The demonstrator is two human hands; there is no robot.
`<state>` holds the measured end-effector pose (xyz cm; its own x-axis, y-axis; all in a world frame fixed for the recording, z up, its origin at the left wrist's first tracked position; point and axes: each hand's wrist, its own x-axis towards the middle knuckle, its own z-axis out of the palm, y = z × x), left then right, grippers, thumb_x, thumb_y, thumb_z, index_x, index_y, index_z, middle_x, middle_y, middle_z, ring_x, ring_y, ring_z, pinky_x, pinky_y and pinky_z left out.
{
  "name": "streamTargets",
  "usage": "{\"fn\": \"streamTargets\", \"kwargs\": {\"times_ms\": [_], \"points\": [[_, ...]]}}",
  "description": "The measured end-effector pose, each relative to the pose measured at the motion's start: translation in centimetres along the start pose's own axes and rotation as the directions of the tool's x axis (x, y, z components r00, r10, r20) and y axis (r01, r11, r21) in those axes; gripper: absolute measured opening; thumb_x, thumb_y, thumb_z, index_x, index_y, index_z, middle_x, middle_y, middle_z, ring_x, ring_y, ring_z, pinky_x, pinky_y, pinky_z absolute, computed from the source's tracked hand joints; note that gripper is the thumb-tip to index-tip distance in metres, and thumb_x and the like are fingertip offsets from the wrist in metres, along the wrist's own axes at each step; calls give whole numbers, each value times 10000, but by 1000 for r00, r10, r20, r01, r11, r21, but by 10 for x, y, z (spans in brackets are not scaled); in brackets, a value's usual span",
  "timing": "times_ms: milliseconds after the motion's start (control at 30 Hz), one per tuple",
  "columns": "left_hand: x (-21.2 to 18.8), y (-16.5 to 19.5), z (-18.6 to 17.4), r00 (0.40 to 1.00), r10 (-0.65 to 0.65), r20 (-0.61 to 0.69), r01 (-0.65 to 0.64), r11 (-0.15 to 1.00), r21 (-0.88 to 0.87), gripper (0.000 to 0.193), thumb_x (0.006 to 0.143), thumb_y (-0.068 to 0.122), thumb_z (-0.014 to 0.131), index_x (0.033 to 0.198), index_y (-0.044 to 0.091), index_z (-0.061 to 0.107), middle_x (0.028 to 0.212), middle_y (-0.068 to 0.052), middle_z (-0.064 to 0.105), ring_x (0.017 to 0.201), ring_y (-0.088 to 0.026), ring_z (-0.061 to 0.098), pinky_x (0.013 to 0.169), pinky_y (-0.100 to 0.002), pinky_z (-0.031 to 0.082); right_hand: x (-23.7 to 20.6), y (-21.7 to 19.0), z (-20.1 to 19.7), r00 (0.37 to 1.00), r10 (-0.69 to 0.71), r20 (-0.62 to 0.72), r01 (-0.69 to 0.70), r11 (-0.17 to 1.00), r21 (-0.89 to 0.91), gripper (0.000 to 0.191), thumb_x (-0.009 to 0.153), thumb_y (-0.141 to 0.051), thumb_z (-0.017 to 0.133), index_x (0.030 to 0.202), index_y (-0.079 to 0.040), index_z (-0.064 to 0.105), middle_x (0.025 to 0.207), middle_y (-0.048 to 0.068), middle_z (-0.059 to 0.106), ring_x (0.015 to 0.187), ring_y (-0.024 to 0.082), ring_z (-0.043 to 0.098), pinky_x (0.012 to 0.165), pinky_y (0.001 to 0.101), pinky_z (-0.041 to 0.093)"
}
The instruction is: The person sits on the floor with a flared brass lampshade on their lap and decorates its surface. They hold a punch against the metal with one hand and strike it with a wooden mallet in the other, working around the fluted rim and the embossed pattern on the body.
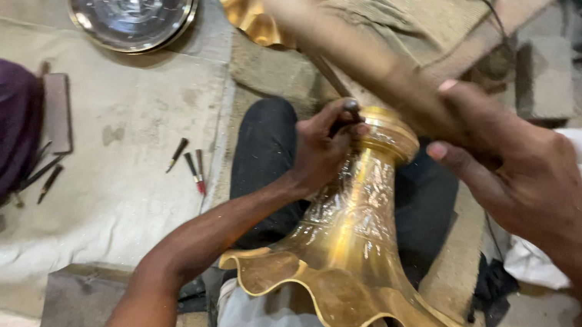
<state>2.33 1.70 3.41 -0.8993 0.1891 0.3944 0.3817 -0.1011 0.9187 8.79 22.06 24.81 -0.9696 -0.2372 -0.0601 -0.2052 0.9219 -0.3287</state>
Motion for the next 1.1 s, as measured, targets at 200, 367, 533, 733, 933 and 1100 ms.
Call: {"fn": "streamTargets", "kwargs": {"times_ms": [200,367,533,733,933,1100], "points": [[-2,-5,1,1000,-10,-9,10,1000,13,241,959,79,746,1183,24,678,915,-69,760,760,-149,742,650,-291,642,7,-7,-8,983,-144,-110,112,959,-259,599,974,-549,553,1475,-220,573,930,102,738,386,108,474,364,257,382],[-1,-4,-2,999,-17,32,18,999,-38,190,999,67,719,1181,29,679,978,-72,766,859,-151,771,734,-288,680,9,0,-1,977,119,176,3,820,-572,622,950,-570,564,1508,-296,550,876,60,763,354,155,548,341,307,459],[-1,1,-1,996,91,9,-92,996,20,290,959,60,749,1225,0,651,1039,-99,754,941,-172,763,811,-312,681,10,-4,-2,970,-167,-178,146,981,-127,587,1023,-474,575,1492,-122,601,901,132,743,506,115,576,429,283,493],[-3,-3,-4,1000,19,10,-18,998,-61,279,960,52,756,1217,-10,669,955,-100,752,790,-161,719,649,-284,621,4,-11,-3,991,-102,-92,76,966,-249,565,975,-455,655,1461,-171,610,932,107,771,528,176,658,458,332,523],[-1,-13,-2,995,94,39,-95,996,2,116,1059,78,686,1174,62,678,993,-69,756,851,-146,783,733,-287,707,1,0,3,997,-67,-29,55,951,-306,516,1006,-464,643,1444,-191,633,957,116,766,511,178,622,403,345,527],[-3,-16,-2,999,34,39,-36,998,42,212,993,96,729,1192,47,672,925,-63,773,768,-145,773,627,-292,676,1,3,5,962,-147,-228,147,989,-15,414,1109,-408,610,1407,-121,597,947,126,738,611,140,646,488,315,571]]}}
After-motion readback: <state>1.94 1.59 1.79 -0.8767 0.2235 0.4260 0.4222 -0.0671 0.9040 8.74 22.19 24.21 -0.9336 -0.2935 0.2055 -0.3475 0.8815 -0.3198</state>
